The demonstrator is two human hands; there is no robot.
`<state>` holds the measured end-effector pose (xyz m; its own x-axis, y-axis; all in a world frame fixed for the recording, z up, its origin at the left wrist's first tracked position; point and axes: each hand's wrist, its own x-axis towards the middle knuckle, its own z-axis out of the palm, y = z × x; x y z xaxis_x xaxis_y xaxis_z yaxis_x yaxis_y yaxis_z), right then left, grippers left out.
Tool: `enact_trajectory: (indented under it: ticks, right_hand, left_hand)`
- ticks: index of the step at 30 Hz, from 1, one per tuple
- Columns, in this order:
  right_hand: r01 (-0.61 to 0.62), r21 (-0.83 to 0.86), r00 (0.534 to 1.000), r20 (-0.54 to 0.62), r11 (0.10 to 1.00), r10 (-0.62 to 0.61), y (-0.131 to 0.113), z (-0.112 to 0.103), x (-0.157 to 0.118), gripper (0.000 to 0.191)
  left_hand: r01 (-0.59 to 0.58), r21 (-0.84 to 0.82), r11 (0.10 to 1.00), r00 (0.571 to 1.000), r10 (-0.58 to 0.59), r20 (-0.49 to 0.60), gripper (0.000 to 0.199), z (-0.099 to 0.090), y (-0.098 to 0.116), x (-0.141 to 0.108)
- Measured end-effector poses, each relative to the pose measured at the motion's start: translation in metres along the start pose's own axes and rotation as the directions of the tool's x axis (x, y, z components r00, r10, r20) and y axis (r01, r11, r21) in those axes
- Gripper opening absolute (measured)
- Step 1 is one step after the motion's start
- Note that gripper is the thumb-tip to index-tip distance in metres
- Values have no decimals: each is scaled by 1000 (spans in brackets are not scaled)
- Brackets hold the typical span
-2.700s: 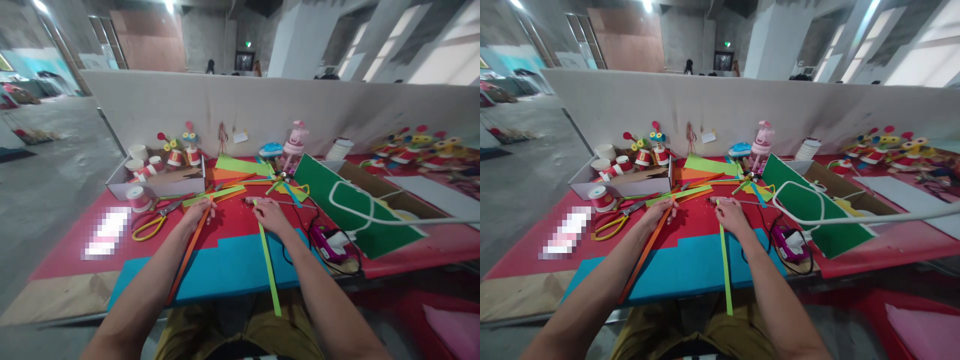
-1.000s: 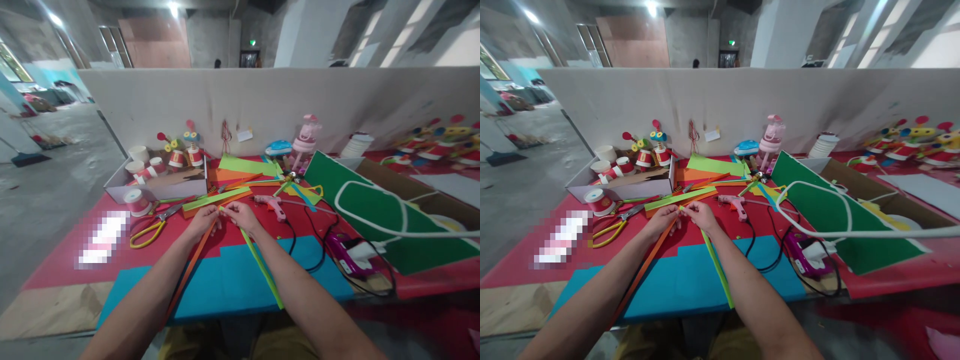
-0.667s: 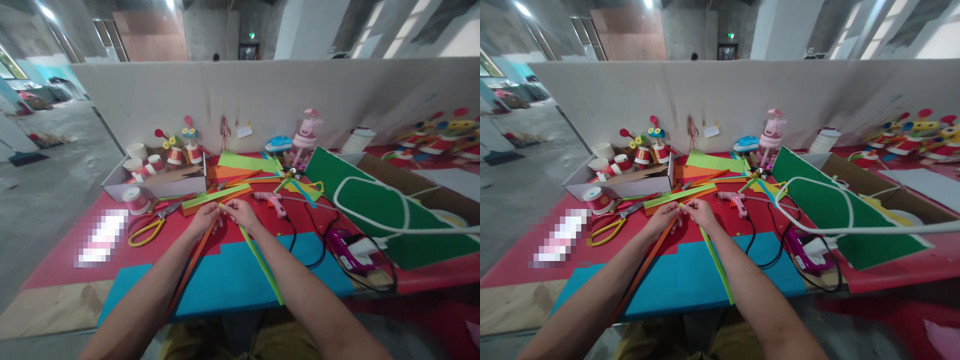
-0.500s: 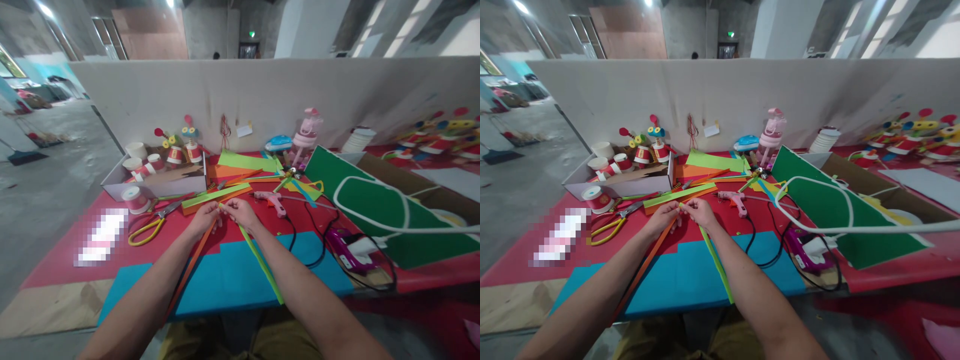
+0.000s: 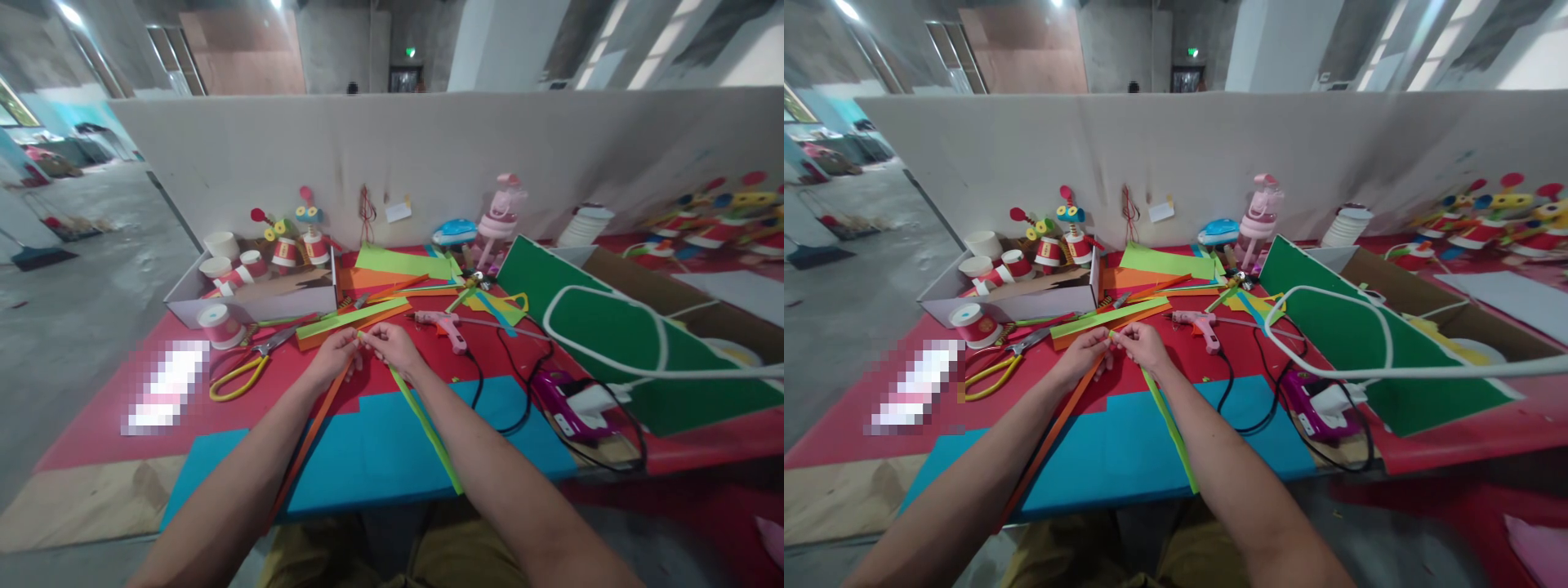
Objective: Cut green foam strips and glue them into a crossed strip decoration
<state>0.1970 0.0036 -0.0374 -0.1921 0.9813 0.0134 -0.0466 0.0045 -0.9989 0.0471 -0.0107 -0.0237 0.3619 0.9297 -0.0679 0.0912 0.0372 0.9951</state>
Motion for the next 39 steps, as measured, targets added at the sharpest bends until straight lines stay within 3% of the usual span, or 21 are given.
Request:
enact_trajectory:
  ticks: [25, 31, 39]
  right_hand:
    - [68, -21, 997, -25, 997, -68, -9, -6, -2, 24]
    - [24, 0, 999, -26, 1000, -24, -10, -6, 0, 25]
    - [4, 24, 1000, 0, 1000, -4, -3, 0, 2, 28]
  left_hand:
    - [-30, 1, 1000, 999, 30, 12, 31, 0, 2, 0]
    - [-71, 47, 996, 990, 77, -121, 28, -16, 10, 0]
    - [-162, 218, 963, 966, 200, -165, 19, -23, 8, 4]
